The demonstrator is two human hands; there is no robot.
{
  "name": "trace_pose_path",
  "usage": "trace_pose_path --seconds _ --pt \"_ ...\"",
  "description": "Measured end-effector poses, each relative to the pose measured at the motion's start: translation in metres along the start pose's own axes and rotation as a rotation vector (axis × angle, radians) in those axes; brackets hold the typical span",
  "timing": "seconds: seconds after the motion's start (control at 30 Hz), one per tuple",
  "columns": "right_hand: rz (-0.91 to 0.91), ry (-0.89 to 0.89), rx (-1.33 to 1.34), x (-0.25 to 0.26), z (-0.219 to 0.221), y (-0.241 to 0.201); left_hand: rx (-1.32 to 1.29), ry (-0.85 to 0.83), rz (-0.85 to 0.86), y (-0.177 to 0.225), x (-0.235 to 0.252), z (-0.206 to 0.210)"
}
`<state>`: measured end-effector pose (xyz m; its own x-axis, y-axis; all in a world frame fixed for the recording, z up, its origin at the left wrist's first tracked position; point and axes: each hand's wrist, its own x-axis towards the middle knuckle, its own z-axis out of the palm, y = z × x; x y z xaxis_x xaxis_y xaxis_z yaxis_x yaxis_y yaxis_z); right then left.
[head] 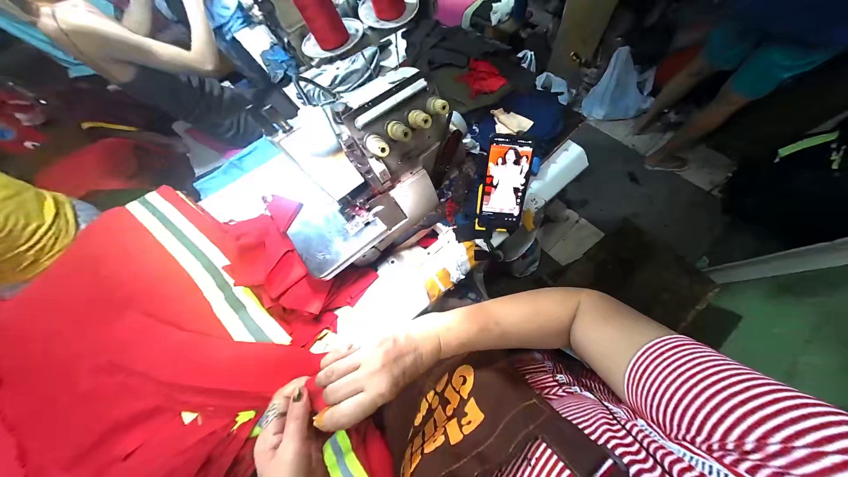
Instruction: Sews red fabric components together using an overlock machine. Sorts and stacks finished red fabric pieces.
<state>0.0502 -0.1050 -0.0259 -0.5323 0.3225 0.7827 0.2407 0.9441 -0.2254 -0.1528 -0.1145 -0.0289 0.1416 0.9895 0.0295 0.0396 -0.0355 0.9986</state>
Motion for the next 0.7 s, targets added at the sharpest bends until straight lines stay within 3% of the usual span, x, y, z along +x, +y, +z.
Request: trace_pose_path --seconds 0.1,0.23,0.33,0.43,0.57,0.63,0.7 --pt "0.051 -0.026 -0.001 -0.002 -0.006 -0.009 0.203 0.044 0.151 0.0 -0.001 -0.02" --pt "0.135 -0.177 0.013 -0.02 -0.014 -0.015 0.165 0.198 0.132 0.013 -0.016 -0.031" --pt "0.252 -0.5 0.121 -0.026 -0.02 -0.013 0.015 0.09 0.127 0.013 -0.028 -0.034" --pt "0.403 -0.579 0.217 -0.019 -0.017 0.0 -0.108 -0.168 0.144 0.011 -0.031 -0.031" --pt "0.416 -0.224 0.13 0.008 -0.018 0.02 -0.108 -0.496 0.052 0.024 -0.021 -0.012" --pt "0.323 0.051 0.099 0.022 -0.024 0.023 -0.119 -0.443 -0.055 0.03 -0.006 0.0" --pt "0.224 0.226 0.111 0.031 -0.032 0.019 -0.226 -0.282 -0.12 0.037 0.019 0.006"
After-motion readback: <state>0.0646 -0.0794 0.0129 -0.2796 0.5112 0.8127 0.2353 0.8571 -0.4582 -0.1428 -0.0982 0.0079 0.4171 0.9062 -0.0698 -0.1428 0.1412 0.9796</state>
